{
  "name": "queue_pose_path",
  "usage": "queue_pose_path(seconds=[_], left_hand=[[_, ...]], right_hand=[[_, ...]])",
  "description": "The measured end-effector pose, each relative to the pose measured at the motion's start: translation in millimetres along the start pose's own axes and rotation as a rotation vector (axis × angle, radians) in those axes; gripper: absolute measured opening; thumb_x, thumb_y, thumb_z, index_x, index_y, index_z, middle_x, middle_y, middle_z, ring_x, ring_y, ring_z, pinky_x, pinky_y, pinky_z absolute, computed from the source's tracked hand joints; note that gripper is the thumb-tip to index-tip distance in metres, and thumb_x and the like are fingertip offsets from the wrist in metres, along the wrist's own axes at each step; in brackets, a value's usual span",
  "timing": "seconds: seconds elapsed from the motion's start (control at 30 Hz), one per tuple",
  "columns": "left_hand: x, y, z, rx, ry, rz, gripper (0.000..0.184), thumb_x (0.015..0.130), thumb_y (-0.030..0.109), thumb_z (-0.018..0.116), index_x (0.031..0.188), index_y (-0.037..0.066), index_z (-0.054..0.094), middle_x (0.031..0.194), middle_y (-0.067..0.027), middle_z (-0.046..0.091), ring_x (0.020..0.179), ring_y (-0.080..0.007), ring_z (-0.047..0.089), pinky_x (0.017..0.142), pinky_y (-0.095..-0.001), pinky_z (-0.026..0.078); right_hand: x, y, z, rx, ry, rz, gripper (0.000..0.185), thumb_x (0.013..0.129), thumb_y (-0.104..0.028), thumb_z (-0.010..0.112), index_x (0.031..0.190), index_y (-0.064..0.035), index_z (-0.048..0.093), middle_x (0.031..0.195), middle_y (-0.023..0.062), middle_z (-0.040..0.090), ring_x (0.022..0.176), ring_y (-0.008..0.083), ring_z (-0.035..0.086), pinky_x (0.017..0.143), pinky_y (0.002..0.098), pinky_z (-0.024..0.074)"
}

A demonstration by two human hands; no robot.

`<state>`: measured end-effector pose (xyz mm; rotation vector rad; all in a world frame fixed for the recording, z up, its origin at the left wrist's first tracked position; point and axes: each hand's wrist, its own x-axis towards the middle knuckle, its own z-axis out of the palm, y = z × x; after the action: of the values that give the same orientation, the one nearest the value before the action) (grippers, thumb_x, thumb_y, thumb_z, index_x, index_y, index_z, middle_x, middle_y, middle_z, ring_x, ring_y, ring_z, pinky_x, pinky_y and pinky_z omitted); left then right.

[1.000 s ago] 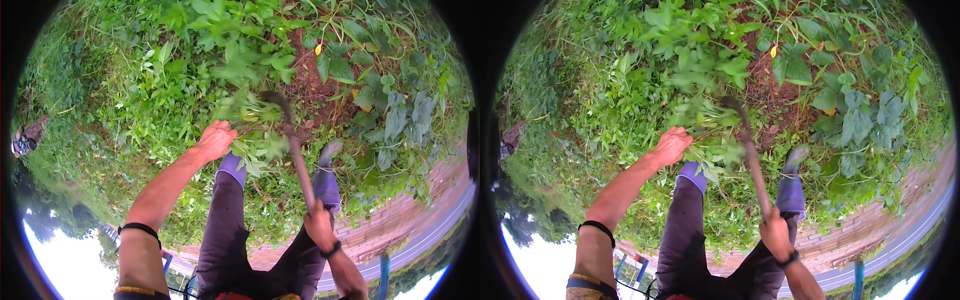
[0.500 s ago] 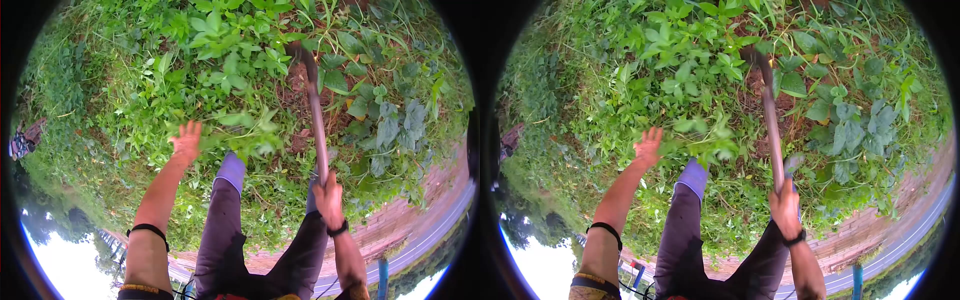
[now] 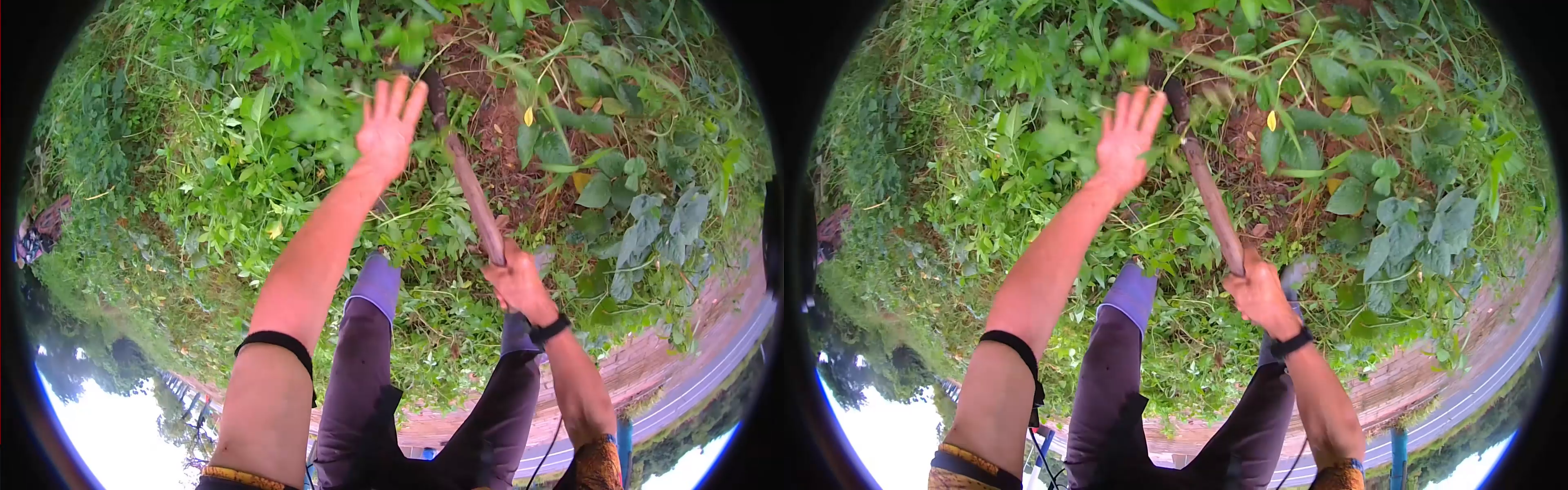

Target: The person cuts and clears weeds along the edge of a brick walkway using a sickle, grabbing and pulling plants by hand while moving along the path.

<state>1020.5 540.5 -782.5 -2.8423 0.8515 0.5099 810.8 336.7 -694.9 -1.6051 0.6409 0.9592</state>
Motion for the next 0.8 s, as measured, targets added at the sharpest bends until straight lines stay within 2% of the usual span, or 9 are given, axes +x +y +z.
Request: queue_pose_path(seconds=[0.07,0.13,0.23,0.33,0.4,0.6,0.67,0.73,0.8], left_hand=[[10.6,-11.8,4.0,0.046,-0.152,-0.246,0.102,0.076,0.009,0.073,0.153,0.012,0.006,0.156,-0.0166,0.018,0.136,-0.0376,0.034,0.106,-0.056,0.034],[6.6,-16.4,7.6,-0.236,-0.263,-0.468,0.076,0.082,0.015,0.067,0.146,0.007,0.028,0.141,-0.02,0.044,0.122,-0.0359,0.051,0.097,-0.0511,0.042],[0.4,-25.6,40.2,-0.314,-0.416,-0.463,0.042,0.083,0.02,0.063,0.12,0.004,0.055,0.108,-0.0166,0.067,0.098,-0.0325,0.066,0.081,-0.0438,0.052],[-10.7,-17.8,38.1,-0.273,-0.216,-0.391,0.023,0.083,0.021,0.06,0.1,0.005,0.062,0.087,-0.0132,0.07,0.084,-0.0322,0.068,0.072,-0.0397,0.055],[-12.2,-21.9,31.7,-0.297,-0.26,-0.37,0.019,0.081,0.016,0.059,0.097,0.006,0.062,0.09,-0.0152,0.07,0.083,-0.0322,0.068,0.073,-0.0413,0.054],[-81.6,-11.7,60.6,-0.349,-0.355,-0.216,0.012,0.079,0.005,0.053,0.089,0.005,0.06,0.078,-0.0221,0.066,0.077,-0.0373,0.066,0.067,-0.0487,0.052],[-96.8,-20.9,65.6,-0.353,-0.346,-0.303,0.013,0.079,0.008,0.052,0.091,0.006,0.058,0.076,-0.0222,0.065,0.073,-0.039,0.065,0.064,-0.0526,0.05],[-78.0,-34.9,63.9,-0.347,-0.379,-0.293,0.012,0.079,0.007,0.054,0.09,0.005,0.059,0.078,-0.0209,0.066,0.076,-0.0364,0.066,0.066,-0.0483,0.052],[-89.4,-24.9,58.3,-0.342,-0.429,-0.279,0.011,0.079,0.008,0.056,0.089,0.005,0.059,0.079,-0.0195,0.067,0.078,-0.0348,0.067,0.067,-0.0459,0.053]], right_hand=[[-10.5,6.7,-6.0,-0.111,0.04,-0.051,0.018,0.079,-0.002,0.056,0.092,0.0036,0.045,0.053,0.0151,0.051,0.042,0.0281,0.055,0.038,0.0407,0.0406],[-12.0,2.2,-9.6,-0.194,0.09,-0.156,0.018,0.078,-0.001,0.056,0.09,0.0038,0.044,0.054,0.0207,0.051,0.048,0.0368,0.058,0.043,0.0441,0.0429],[14.2,-37.8,-6.2,-0.358,0.18,-0.279,0.017,0.079,-0.001,0.055,0.088,0.0053,0.042,0.058,0.0263,0.055,0.055,0.0428,0.061,0.048,0.0473,0.0465],[79.6,-55.6,6.8,-0.518,0.316,-0.39,0.017,0.081,-0.001,0.055,0.091,0.0074,0.044,0.062,0.0273,0.059,0.057,0.0439,0.061,0.049,0.0486,0.0507],[106.9,-30.2,8.0,-0.528,0.337,-0.395,0.023,0.08,-0.001,0.056,0.097,0.0067,0.042,0.068,0.0309,0.059,0.066,0.0481,0.061,0.053,0.052,0.048],[-81.2,68.0,-7.0,-0.457,0.21,-0.058,0.022,0.08,-0.005,0.054,0.095,0.0067,0.043,0.064,0.0277,0.057,0.057,0.0459,0.058,0.051,0.0479,0.0481],[-116.6,67.7,-6.2,-0.396,0.269,0.081,0.021,0.079,-0.007,0.056,0.091,0.0051,0.042,0.06,0.0228,0.055,0.052,0.0373,0.06,0.049,0.0454,0.0473],[-110.1,64.6,-9.1,-0.398,0.295,-0.088,0.018,0.079,-0.006,0.057,0.087,0.0029,0.043,0.057,0.0156,0.053,0.046,0.0274,0.058,0.041,0.0399,0.0447],[-78.2,35.0,-15.5,-0.148,0.207,0.137,0.016,0.079,-0.005,0.058,0.085,0.0002,0.043,0.057,0.0091,0.052,0.041,0.0197,0.054,0.035,0.0336,0.0414]])
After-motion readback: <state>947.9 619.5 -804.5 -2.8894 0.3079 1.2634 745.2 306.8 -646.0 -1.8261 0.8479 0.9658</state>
